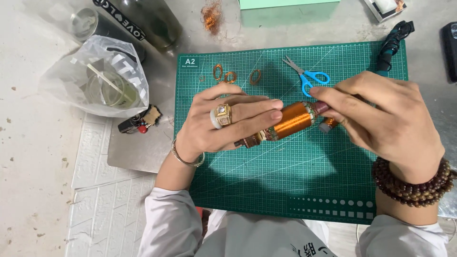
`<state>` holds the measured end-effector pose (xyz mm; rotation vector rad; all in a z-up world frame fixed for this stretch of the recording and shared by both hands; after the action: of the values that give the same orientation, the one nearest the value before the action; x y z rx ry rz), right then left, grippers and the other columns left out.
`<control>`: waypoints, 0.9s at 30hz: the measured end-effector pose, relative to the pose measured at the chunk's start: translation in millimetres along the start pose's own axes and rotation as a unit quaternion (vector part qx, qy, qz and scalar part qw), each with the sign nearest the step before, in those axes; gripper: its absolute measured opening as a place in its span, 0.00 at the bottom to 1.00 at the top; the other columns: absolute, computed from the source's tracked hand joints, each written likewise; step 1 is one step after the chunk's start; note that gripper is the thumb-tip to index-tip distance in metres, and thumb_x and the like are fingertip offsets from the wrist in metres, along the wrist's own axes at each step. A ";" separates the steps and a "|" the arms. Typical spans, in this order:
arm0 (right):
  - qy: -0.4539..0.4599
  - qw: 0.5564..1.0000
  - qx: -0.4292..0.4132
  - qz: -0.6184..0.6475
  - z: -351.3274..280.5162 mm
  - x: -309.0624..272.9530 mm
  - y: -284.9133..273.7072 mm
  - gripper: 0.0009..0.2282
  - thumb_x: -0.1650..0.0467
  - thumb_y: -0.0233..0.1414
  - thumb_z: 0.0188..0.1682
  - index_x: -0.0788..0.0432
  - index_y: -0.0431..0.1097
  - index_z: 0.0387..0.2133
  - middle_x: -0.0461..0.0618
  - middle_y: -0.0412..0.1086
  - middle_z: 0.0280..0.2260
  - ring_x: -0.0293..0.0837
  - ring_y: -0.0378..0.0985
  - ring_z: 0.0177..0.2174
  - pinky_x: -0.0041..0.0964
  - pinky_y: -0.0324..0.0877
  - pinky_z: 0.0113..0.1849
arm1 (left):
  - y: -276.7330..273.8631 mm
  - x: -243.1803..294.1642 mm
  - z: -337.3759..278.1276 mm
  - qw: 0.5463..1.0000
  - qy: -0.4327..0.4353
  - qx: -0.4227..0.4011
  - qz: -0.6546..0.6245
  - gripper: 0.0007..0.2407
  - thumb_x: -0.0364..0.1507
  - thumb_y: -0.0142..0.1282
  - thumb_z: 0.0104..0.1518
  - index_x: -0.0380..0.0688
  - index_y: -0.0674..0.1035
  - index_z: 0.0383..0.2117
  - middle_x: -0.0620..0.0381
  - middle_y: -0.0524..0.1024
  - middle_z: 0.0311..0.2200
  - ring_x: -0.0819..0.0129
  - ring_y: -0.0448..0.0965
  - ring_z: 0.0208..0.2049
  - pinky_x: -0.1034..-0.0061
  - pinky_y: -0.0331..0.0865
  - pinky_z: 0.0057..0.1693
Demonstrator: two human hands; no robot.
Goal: Assembling and inspecting a small copper-wound cylindrical component on a workbench
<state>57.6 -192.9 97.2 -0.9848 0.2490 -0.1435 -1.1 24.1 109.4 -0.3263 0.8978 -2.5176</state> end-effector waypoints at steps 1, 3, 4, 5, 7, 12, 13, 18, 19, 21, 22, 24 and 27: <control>-0.001 1.000 -0.001 0.001 1.2 -0.3 0.1 0.12 0.74 0.47 0.51 0.70 0.68 0.45 0.59 0.65 0.32 0.49 0.68 0.24 0.40 0.66 0.25 | 0.4 -0.3 -0.4 1.000 -0.001 0.001 0.001 0.07 0.21 0.47 0.62 0.39 0.76 0.43 0.53 0.77 0.43 0.67 0.85 0.38 0.76 0.74 0.43; -0.001 1.000 0.002 0.017 3.8 -0.7 -0.3 0.12 0.74 0.48 0.50 0.71 0.68 0.44 0.61 0.67 0.33 0.51 0.69 0.25 0.41 0.67 0.27 | 0.7 -0.5 -0.8 1.000 0.004 0.004 -0.007 0.08 0.21 0.43 0.63 0.39 0.76 0.43 0.53 0.77 0.43 0.65 0.85 0.39 0.75 0.73 0.42; -0.002 1.000 0.002 0.017 3.5 -0.1 0.2 0.12 0.74 0.48 0.50 0.71 0.68 0.44 0.61 0.67 0.33 0.51 0.69 0.25 0.41 0.67 0.27 | 0.9 -0.4 -1.0 1.000 0.003 0.004 -0.007 0.08 0.21 0.43 0.63 0.39 0.76 0.43 0.53 0.77 0.43 0.65 0.85 0.39 0.75 0.73 0.42; -0.005 1.000 -0.001 0.012 3.0 0.2 0.7 0.12 0.74 0.48 0.50 0.71 0.68 0.45 0.61 0.66 0.34 0.51 0.69 0.25 0.40 0.67 0.26 | 0.7 -1.2 -1.1 1.000 -0.010 0.009 -0.021 0.10 0.23 0.40 0.64 0.40 0.77 0.42 0.54 0.77 0.43 0.66 0.85 0.38 0.75 0.72 0.44; -0.009 1.000 -0.003 0.008 2.3 1.1 1.7 0.12 0.75 0.48 0.51 0.71 0.68 0.45 0.61 0.66 0.34 0.50 0.69 0.25 0.40 0.67 0.26 | 2.2 -3.0 -1.0 0.999 -0.024 0.014 -0.035 0.12 0.25 0.37 0.64 0.42 0.78 0.42 0.55 0.77 0.43 0.67 0.86 0.38 0.75 0.71 0.46; -0.007 1.000 -0.019 0.016 -1.8 6.6 7.7 0.14 0.75 0.48 0.51 0.67 0.64 0.50 0.60 0.66 0.36 0.51 0.69 0.28 0.42 0.69 0.29 | 10.3 -7.9 -6.5 0.996 0.008 0.048 -0.070 0.12 0.25 0.36 0.64 0.41 0.77 0.41 0.53 0.77 0.42 0.68 0.85 0.38 0.75 0.67 0.44; -0.007 1.000 -0.019 0.016 1.8 6.6 8.2 0.14 0.75 0.48 0.51 0.67 0.64 0.50 0.60 0.66 0.36 0.51 0.69 0.28 0.42 0.69 0.29 | 12.8 -6.8 -5.6 0.996 0.008 0.048 -0.070 0.12 0.25 0.36 0.64 0.41 0.77 0.41 0.53 0.77 0.42 0.68 0.85 0.38 0.75 0.67 0.44; -0.011 0.988 0.016 0.154 10.6 11.4 12.3 0.13 0.76 0.45 0.51 0.67 0.61 0.49 0.65 0.65 0.44 0.57 0.71 0.37 0.47 0.72 0.40 | 20.1 -2.1 -9.5 0.998 0.011 0.017 -0.051 0.12 0.32 0.37 0.65 0.44 0.74 0.45 0.53 0.70 0.51 0.53 0.76 0.52 0.66 0.68 0.52; -0.011 0.988 0.015 0.155 12.6 11.5 13.9 0.13 0.76 0.45 0.51 0.67 0.61 0.49 0.65 0.65 0.44 0.57 0.71 0.37 0.47 0.72 0.40 | 20.2 -0.8 -10.5 0.998 0.010 0.017 -0.051 0.12 0.32 0.37 0.65 0.44 0.74 0.45 0.53 0.70 0.51 0.53 0.76 0.52 0.66 0.68 0.52; -0.021 0.975 0.021 0.220 16.0 11.0 16.1 0.12 0.77 0.43 0.50 0.71 0.61 0.46 0.68 0.64 0.43 0.58 0.71 0.37 0.43 0.71 0.38 | 23.9 1.0 -12.4 0.996 0.000 -0.016 -0.083 0.11 0.25 0.46 0.68 0.47 0.64 0.53 0.50 0.64 0.57 0.48 0.70 0.60 0.60 0.71 0.58; -0.021 0.975 0.020 0.221 16.3 10.8 17.8 0.12 0.77 0.43 0.50 0.71 0.61 0.46 0.68 0.64 0.43 0.58 0.71 0.37 0.43 0.71 0.38 | 22.7 3.3 -10.3 0.996 -0.002 -0.016 -0.084 0.11 0.25 0.46 0.68 0.47 0.64 0.53 0.50 0.64 0.57 0.48 0.70 0.60 0.60 0.71 0.58; 0.004 0.970 0.018 0.242 17.4 12.2 21.8 0.12 0.76 0.42 0.50 0.73 0.63 0.44 0.67 0.63 0.44 0.58 0.71 0.39 0.44 0.71 0.40 | 21.7 6.4 -6.4 0.996 -0.022 -0.036 -0.074 0.11 0.25 0.53 0.65 0.47 0.67 0.49 0.52 0.68 0.54 0.47 0.68 0.59 0.58 0.71 0.56; 0.009 0.960 0.009 0.281 13.9 21.1 34.2 0.13 0.74 0.42 0.51 0.72 0.62 0.47 0.65 0.63 0.46 0.57 0.70 0.42 0.43 0.70 0.39 | 23.3 5.9 -6.5 0.994 -0.051 -0.060 -0.078 0.12 0.32 0.56 0.63 0.47 0.69 0.48 0.49 0.66 0.53 0.46 0.66 0.59 0.59 0.69 0.57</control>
<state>81.9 -167.9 72.9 -0.8621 0.5342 0.3647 -1.0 8.7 89.8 -0.5795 1.0194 -2.5655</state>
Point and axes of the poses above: each hand's wrist, its own z-axis towards the middle knuckle, its own y-axis out of the palm, x = y × z, the point moved 4 cm from there along z, towards the middle knuckle
